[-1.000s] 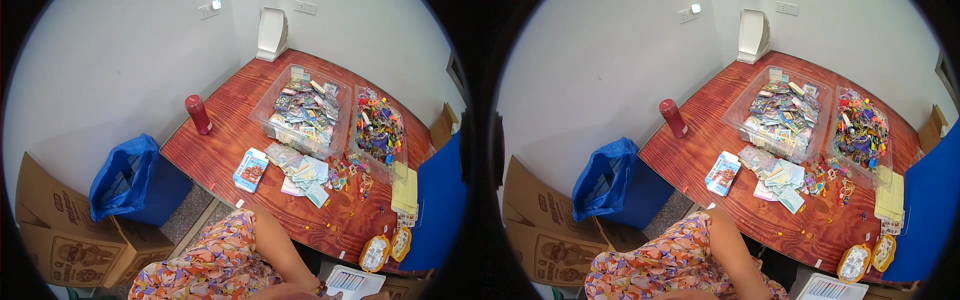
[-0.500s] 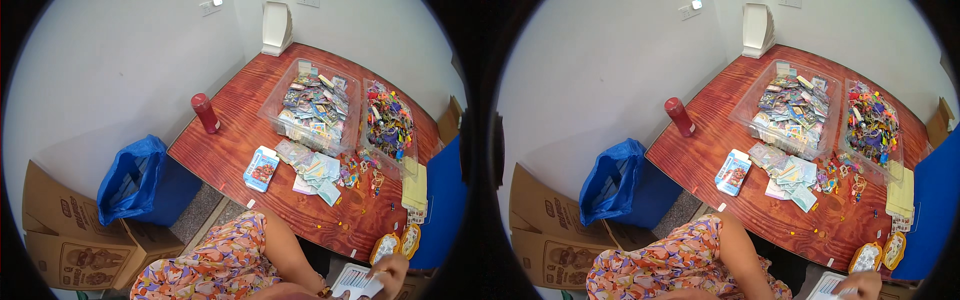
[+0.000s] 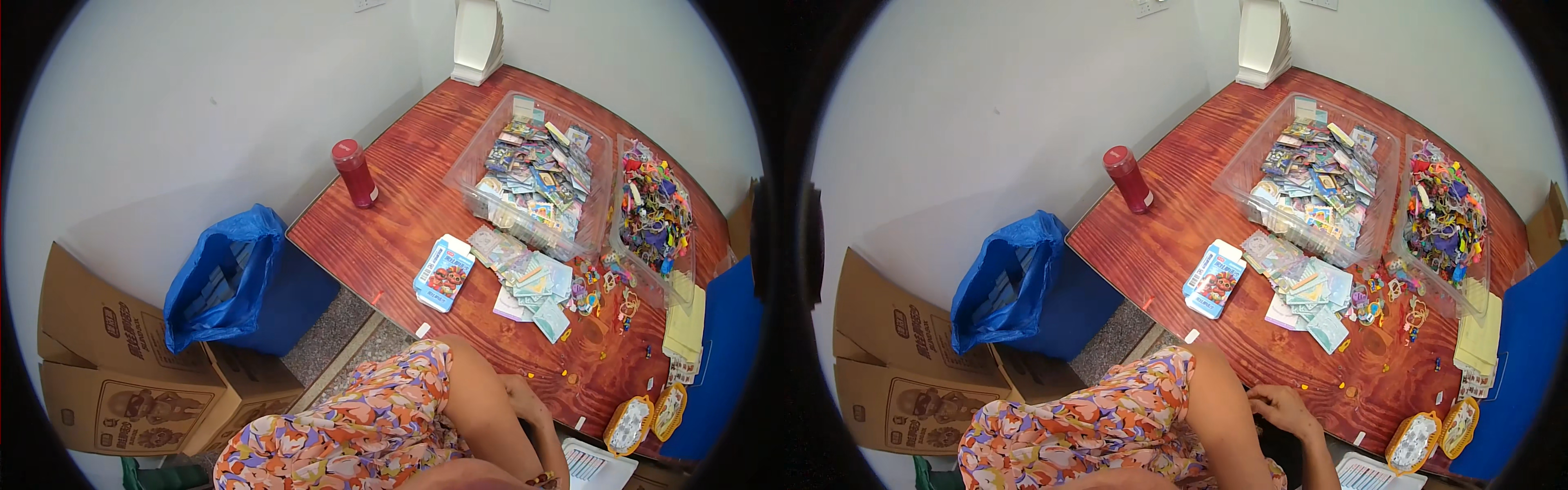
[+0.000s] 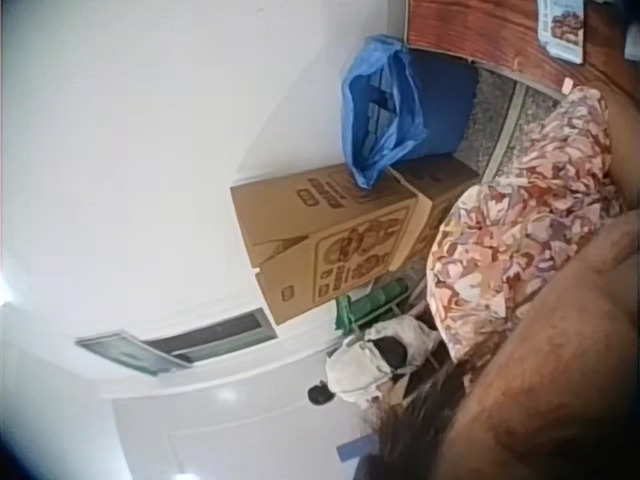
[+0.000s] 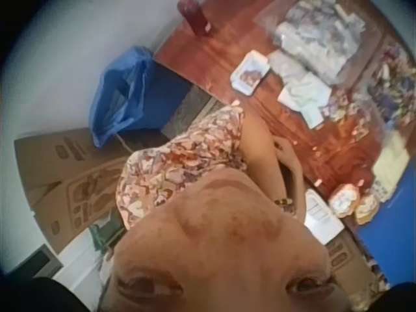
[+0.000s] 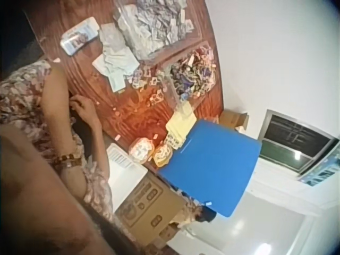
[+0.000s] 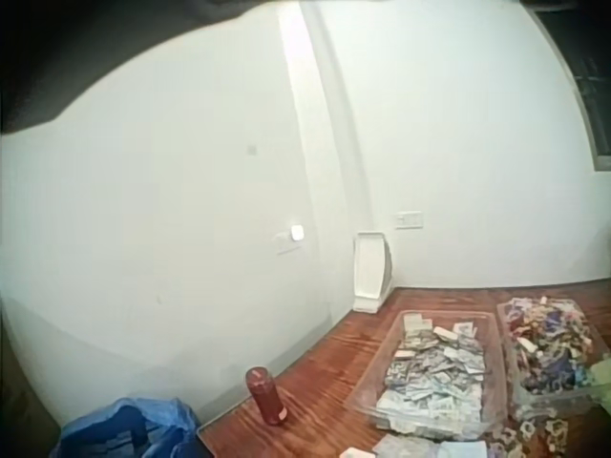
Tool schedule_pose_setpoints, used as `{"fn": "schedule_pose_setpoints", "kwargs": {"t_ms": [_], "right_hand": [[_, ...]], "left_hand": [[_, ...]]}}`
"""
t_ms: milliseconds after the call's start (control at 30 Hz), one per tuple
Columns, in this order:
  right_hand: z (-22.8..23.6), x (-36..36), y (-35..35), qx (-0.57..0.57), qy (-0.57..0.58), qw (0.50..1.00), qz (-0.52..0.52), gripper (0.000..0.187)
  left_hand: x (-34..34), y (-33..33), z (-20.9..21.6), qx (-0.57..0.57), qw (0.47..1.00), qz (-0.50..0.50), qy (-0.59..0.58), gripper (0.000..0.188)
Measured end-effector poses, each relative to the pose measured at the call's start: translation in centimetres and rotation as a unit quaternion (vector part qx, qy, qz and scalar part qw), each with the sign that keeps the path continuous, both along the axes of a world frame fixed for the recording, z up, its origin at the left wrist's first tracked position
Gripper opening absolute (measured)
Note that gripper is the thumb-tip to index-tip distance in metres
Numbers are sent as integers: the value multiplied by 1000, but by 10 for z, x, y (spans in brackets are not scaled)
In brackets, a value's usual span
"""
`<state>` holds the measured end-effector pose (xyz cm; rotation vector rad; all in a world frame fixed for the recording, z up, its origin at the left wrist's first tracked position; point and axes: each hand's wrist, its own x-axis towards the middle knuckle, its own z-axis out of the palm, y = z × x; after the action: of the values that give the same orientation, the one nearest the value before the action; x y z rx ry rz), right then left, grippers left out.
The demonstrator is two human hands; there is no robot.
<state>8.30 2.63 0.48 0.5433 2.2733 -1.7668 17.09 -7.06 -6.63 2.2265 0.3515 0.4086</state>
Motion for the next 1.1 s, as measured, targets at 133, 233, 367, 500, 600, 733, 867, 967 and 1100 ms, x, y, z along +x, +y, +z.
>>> {"fn": "schedule_pose_setpoints", "kwargs": {"t_ms": [133, 233, 367, 500, 600, 733, 867, 967, 1100], "right_hand": [[-12, -4, 7, -76, 18, 997, -12, 17], [-22, 0, 8, -104, 25, 994, -28, 17], [-48, 17, -1, -176, 32, 978, -105, 17], [-51, 23, -14, -186, 19, 968, -170, 17], [-43, 20, -16, -158, -1, 972, -173, 17], [-43, 16, -9, -133, 6, 973, -187, 19], [-39, 3, -4, -114, -1, 977, -182, 18], [-39, 2, -6, -95, 4, 978, -188, 18], [-36, 5, -22, -72, 11, 973, -219, 18]], "left_hand": [[0, 14, 16, -2, 1000, 1, -28, 32], [8, 20, 26, 2, 999, -3, -49, 32], [19, 18, 40, 14, 998, -2, -68, 34], [20, -3, 68, -6, 993, -32, -116, 36], [-68, 8, 126, -11, 988, -33, -148, 37], [-116, 2, 167, -52, 969, -94, -221, 39], [-163, -1, 187, -95, 945, -130, -285, 42], [-211, -13, 201, -105, 933, -153, -308, 44], [-306, -43, 222, -104, 923, -174, -326, 47]]}}
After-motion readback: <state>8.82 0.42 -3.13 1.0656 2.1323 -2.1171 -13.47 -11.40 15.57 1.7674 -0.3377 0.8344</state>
